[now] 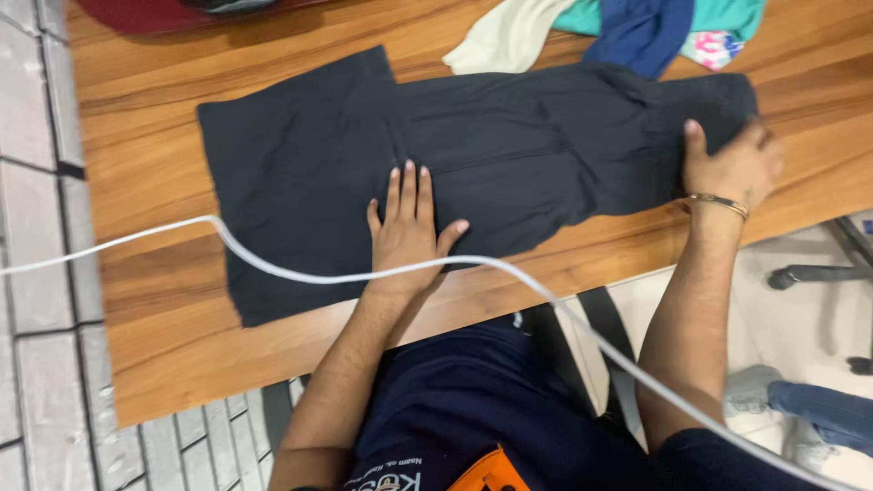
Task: The person folds a black pair of shorts, a blue polo shirt, and a white t-shirt on a wooden table. They place the folded items into a red suitcase. The person handles the clothes by hand, smoothing and folding them neatly before packing.
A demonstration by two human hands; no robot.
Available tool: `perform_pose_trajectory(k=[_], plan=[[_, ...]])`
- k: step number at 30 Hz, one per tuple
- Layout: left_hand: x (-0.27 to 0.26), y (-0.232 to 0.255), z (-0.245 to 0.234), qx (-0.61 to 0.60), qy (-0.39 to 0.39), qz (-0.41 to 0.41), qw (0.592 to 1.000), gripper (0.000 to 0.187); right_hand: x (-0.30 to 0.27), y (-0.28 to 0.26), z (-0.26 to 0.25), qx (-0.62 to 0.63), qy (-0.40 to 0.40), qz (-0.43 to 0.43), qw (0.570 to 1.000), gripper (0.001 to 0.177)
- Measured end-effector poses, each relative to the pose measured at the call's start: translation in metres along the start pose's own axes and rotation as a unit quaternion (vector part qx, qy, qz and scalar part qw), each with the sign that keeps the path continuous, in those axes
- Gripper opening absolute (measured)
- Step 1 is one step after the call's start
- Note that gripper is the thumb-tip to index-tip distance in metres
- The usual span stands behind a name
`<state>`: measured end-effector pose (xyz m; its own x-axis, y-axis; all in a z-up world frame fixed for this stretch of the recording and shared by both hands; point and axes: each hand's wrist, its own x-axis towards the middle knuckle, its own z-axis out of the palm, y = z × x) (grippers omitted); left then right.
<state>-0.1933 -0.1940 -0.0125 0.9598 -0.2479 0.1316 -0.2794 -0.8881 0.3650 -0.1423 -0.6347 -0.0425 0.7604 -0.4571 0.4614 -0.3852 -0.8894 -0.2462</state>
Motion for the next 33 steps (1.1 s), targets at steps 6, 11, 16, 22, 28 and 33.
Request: perform_pose_trajectory(k=[6,11,16,22,28,33], plan=[[-0.004,0.008,0.007,0.065,0.013,0.018,0.998,0.091,0.009,0.045,0.011,0.012,-0.068,0.124,0.99,0.087],[-0.004,0.008,0.007,0.07,0.022,0.021,0.997,0.091,0.038,0.042,0.032,0.114,-0.123,0.162,0.972,0.073],[-0.008,0.008,0.007,0.073,0.014,0.019,0.997,0.087,0.039,-0.005,0.007,0.172,0.079,-0.042,0.981,0.06],[-0.007,0.01,0.005,0.066,0.026,0.025,0.997,0.084,-0.042,-0.192,-0.067,0.214,0.085,-0.359,0.904,0.051],[-0.005,0.012,-0.001,0.059,-0.009,0.007,0.998,0.07,-0.099,-0.222,-0.074,0.353,-0.137,-0.326,0.866,0.049],[-0.006,0.009,0.003,0.043,0.009,0.028,0.999,0.069,-0.053,-0.158,-0.019,0.108,-0.097,-0.18,0.973,0.069]])
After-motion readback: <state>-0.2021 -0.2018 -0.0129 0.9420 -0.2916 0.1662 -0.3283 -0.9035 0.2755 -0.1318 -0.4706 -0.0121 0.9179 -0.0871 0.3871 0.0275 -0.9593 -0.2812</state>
